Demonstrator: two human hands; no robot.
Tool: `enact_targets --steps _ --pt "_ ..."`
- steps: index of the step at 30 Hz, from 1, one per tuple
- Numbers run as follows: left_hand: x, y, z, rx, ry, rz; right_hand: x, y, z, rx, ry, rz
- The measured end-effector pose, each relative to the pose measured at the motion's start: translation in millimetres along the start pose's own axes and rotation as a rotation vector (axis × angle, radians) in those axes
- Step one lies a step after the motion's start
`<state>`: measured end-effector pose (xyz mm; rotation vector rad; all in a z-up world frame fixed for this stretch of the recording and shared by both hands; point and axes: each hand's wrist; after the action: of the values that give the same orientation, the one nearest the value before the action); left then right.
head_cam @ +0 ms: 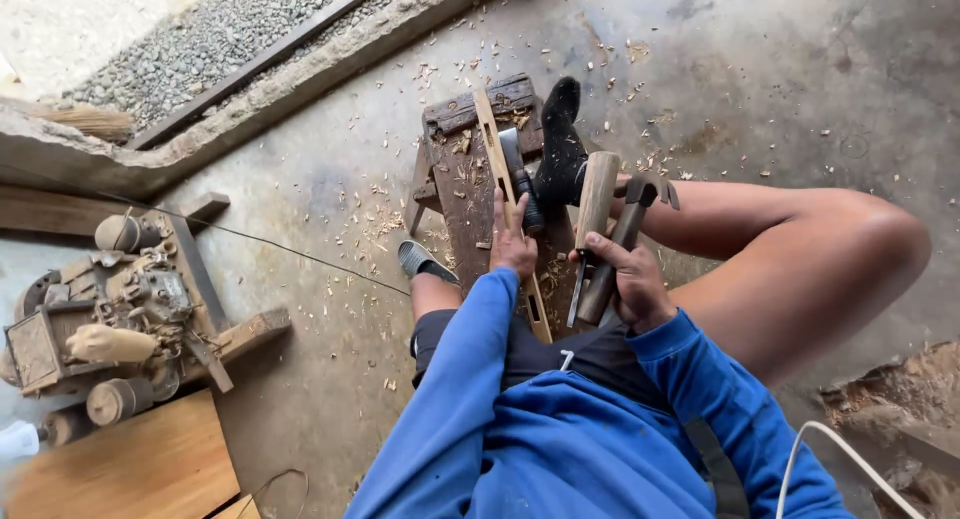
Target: Using a hammer and chisel to carve a mortise into a wooden beam while holding it steady with the feet.
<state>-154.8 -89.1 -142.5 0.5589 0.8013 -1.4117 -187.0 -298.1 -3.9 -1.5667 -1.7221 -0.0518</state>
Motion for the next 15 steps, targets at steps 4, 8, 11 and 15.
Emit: enact_targets --steps 4,8,11,15 --pt "-18 5 8 -0.062 0.133 -0.068 15 -12 -14 -0.047 0.037 -0.07" --pt "-80 6 12 0.021 0.252 -0.13 30 -28 -26 -0.065 0.018 -0.13" --pt "-158 -2 19 0.2 -0.028 -0.062 40 -31 -31 -0.124 -0.022 -0.163" --pt "-272 -30 67 0.33 -0.216 -0.143 51 -27 -46 -0.248 -0.11 -0.282"
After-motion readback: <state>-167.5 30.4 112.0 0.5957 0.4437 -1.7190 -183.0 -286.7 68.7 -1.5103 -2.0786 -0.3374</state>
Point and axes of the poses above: each hand's wrist, its own y-axis towards the middle knuckle, its own x-axis out of the palm, z = x × y, and after that the axes turned 7 degrees about y, right-handed
